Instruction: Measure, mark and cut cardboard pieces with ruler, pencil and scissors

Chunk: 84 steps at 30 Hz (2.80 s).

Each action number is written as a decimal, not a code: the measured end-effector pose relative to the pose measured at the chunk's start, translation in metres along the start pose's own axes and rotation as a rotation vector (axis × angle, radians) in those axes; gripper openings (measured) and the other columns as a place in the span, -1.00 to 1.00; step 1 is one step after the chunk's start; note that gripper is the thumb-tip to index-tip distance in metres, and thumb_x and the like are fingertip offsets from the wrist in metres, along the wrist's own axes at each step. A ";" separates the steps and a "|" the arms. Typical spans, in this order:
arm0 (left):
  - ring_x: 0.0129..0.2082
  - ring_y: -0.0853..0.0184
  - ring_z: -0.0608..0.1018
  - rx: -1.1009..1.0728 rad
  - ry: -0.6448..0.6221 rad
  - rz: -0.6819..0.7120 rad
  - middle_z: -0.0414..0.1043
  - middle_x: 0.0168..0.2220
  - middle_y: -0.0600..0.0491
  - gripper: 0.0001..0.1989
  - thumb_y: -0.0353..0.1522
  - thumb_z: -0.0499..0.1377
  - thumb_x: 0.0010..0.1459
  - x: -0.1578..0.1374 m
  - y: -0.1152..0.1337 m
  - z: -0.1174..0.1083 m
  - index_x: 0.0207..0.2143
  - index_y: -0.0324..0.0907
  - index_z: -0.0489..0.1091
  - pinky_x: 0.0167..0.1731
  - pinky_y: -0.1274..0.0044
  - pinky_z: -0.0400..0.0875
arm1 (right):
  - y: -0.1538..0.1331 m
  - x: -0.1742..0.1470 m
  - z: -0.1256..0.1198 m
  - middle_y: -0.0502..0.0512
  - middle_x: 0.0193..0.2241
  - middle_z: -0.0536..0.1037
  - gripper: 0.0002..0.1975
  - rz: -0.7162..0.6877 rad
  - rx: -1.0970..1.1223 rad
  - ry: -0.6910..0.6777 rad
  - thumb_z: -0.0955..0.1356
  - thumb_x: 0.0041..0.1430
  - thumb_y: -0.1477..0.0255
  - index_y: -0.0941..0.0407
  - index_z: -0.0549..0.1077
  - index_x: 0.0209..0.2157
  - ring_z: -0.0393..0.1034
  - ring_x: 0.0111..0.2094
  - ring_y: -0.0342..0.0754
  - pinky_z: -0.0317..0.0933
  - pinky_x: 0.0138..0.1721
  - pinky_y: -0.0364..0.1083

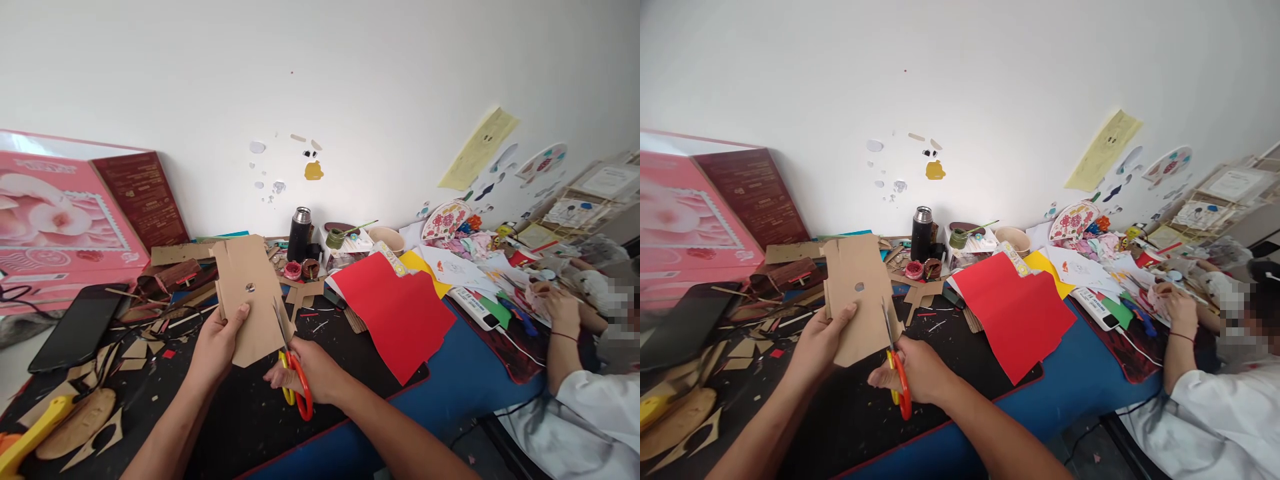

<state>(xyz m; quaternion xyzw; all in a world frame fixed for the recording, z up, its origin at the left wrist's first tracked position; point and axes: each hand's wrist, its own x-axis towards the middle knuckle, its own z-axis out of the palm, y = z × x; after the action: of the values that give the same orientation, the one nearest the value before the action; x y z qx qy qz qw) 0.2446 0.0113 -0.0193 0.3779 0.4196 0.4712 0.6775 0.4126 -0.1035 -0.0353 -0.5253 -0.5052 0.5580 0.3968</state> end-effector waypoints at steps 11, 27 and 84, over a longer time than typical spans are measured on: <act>-0.45 0.15 0.69 0.005 -0.008 -0.040 0.72 -0.20 -0.12 -0.24 0.04 0.58 -0.26 -0.007 0.011 0.004 -0.10 -0.21 0.51 -0.56 0.50 0.53 | -0.010 -0.003 0.006 0.03 -0.42 0.63 -0.41 0.059 -0.074 0.063 0.50 0.22 -0.09 0.14 0.49 -0.05 0.43 -0.64 -0.15 0.30 -0.64 -0.21; -0.28 -0.02 0.75 0.087 -0.069 -0.001 0.71 -0.13 -0.18 -0.25 0.09 0.51 -0.11 -0.003 -0.003 -0.003 -0.01 -0.21 0.50 -0.36 0.34 0.65 | 0.012 -0.001 0.003 -0.06 -0.57 0.52 -0.44 0.024 -0.027 0.121 0.40 0.31 -0.13 0.13 0.44 -0.23 0.35 -0.69 -0.18 0.16 -0.69 -0.24; -0.20 -0.02 0.74 0.163 0.033 0.035 0.71 -0.16 -0.13 -0.28 0.13 0.48 -0.11 -0.003 -0.020 0.011 -0.07 -0.17 0.50 -0.25 0.31 0.66 | 0.030 0.016 0.010 -0.12 -0.71 0.38 -0.29 0.087 0.139 0.272 0.39 0.10 -0.34 0.08 0.32 -0.44 0.23 -0.76 -0.20 0.08 -0.72 -0.22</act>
<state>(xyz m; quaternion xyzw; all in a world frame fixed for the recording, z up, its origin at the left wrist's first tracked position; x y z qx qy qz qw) 0.2600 0.0018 -0.0326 0.4313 0.4607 0.4535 0.6293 0.4031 -0.0946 -0.0686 -0.5887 -0.3836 0.5321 0.4724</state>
